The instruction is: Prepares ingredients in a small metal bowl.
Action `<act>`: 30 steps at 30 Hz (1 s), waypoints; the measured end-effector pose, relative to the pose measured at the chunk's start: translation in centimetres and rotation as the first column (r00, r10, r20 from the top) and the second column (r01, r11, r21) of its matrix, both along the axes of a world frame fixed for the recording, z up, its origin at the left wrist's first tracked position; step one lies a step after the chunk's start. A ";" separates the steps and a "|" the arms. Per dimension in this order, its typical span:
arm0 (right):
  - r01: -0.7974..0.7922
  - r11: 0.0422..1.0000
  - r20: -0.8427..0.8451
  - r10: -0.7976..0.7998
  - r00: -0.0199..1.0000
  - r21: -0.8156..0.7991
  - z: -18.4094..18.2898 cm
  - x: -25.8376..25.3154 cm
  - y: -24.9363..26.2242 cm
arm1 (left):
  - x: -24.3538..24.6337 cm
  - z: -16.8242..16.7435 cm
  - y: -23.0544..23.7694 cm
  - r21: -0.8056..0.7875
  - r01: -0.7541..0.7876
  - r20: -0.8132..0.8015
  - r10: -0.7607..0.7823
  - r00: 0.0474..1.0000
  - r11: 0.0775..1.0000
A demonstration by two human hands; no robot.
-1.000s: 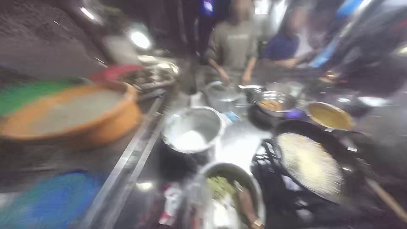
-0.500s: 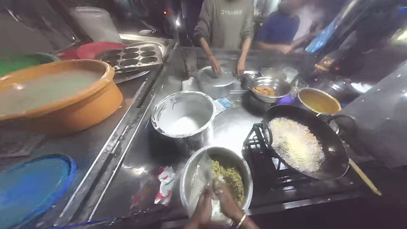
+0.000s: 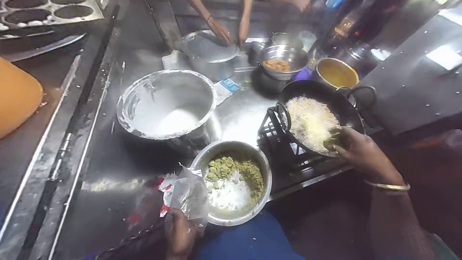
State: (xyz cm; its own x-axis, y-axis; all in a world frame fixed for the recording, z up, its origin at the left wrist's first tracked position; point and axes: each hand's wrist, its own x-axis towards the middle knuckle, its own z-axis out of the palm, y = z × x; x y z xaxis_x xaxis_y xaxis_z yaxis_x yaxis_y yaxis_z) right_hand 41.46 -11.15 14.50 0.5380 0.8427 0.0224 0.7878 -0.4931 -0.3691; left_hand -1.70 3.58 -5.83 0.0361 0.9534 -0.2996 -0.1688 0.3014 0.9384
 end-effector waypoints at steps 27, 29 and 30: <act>-0.333 0.738 -0.326 0.161 0.932 -0.587 -32.1 -21.9 18.5 | 1.5 -9.3 -1.1 0.533 0.147 -0.451 0.133 0.883 0.833; -0.415 0.634 -0.374 0.207 0.904 -0.652 -31.7 -23.7 17.3 | 1.9 -9.1 -1.4 0.539 0.163 -0.482 0.143 0.865 0.827; -0.484 0.547 -0.403 0.270 0.875 -0.683 -30.8 -24.7 16.7 | 2.0 -9.2 -1.4 0.559 0.180 -0.489 0.147 0.860 0.809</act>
State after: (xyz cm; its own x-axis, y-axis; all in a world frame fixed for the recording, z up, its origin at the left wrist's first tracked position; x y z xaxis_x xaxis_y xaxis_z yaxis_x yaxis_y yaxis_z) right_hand 16.73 5.54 -16.31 0.0637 0.6245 -0.7784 0.9142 -0.3493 -0.2053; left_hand 0.34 2.20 -15.03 0.0590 0.9472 0.3152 0.3580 -0.3148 0.8791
